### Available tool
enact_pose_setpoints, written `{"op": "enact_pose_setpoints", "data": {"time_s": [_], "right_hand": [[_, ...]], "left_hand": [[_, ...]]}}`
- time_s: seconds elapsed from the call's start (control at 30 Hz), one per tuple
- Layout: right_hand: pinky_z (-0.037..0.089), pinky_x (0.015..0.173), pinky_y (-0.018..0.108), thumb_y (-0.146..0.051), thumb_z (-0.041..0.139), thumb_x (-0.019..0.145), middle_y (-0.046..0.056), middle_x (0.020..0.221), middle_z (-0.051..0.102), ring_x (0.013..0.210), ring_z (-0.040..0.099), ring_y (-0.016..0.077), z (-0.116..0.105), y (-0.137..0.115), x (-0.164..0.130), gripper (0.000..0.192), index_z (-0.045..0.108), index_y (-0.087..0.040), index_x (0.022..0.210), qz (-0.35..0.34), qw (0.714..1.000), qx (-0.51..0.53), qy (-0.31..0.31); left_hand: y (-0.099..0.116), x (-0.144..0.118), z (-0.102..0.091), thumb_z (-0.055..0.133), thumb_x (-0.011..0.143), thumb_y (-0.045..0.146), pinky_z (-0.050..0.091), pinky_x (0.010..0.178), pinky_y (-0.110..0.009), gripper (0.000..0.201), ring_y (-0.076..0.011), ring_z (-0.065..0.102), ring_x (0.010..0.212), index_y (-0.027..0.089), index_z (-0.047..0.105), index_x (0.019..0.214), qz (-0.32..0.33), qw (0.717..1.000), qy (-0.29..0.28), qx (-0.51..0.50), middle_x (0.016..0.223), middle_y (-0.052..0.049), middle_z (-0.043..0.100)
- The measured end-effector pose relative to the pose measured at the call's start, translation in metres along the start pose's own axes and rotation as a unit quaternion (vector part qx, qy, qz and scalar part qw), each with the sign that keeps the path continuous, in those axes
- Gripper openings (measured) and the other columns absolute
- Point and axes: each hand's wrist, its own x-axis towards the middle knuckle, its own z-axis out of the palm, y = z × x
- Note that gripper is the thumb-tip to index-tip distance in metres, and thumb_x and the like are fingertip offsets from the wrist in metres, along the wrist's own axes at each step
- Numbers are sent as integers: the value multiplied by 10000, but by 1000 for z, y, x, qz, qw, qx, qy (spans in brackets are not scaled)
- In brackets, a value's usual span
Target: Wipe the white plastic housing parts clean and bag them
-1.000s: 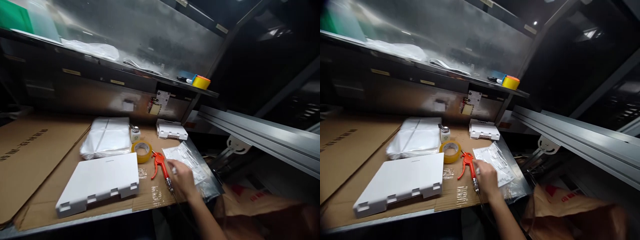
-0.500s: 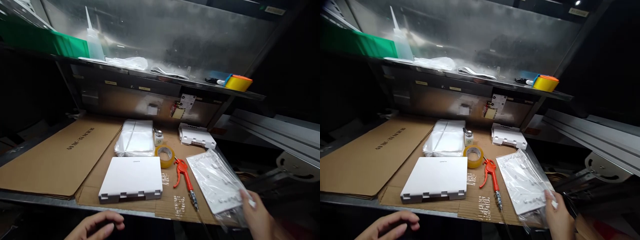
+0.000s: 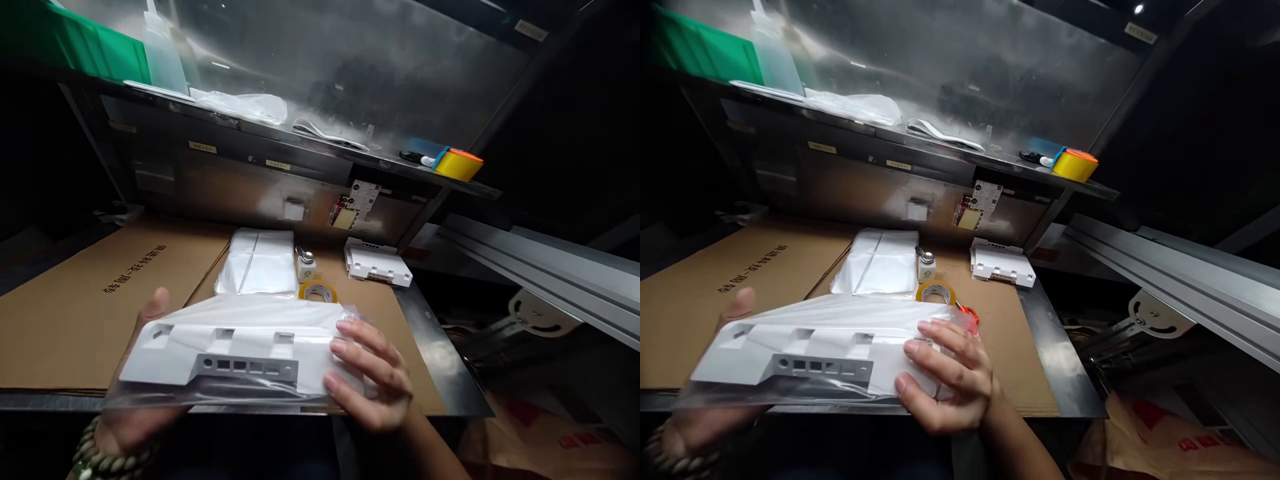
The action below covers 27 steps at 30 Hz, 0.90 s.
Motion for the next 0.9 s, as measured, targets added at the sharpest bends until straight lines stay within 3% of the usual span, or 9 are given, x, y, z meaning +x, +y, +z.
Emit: {"op": "enact_pose_setpoints", "data": {"time_s": [0.13,0.33,0.5,0.67,0.9], "right_hand": [[665,965,599,-47,632,931,92,1472,610,1287,653,354,24,-7,-22,186,699,-180,1042,78,996,23,43],[644,958,661,-71,566,997,96,1387,669,1277,657,363,41,-19,-35,350,673,-219,1296,165,981,46,92],[648,937,675,-70,577,993,103,1370,679,1263,665,364,43,-22,-28,359,674,-214,1307,179,977,45,108],[645,935,691,-52,597,977,111,1376,681,1214,692,355,43,-21,-30,353,675,-196,1290,157,978,47,131],[641,930,698,-56,595,980,117,1366,683,1211,695,360,39,-21,-30,266,687,-179,1197,154,979,46,129]], "left_hand": [[13,-20,-13,585,954,538,545,1065,-594,850,-415,481,1431,185,253,1652,-24,998,19,-54,1506,-142,576],[25,-28,-35,563,901,688,492,1157,-482,933,-347,491,1437,183,303,1642,-110,985,-26,-127,1456,-87,623],[26,-25,-36,486,899,788,440,1200,-413,936,-305,449,1475,197,376,1616,-133,981,-61,-127,1467,-64,620],[27,-28,-37,458,876,839,512,1128,-336,944,-275,409,1502,222,433,1590,-169,977,-83,-103,1463,-46,627],[26,-22,-31,392,918,824,462,1174,-338,896,-270,466,1459,237,421,1593,-157,978,-100,-92,1508,-50,581]]}}
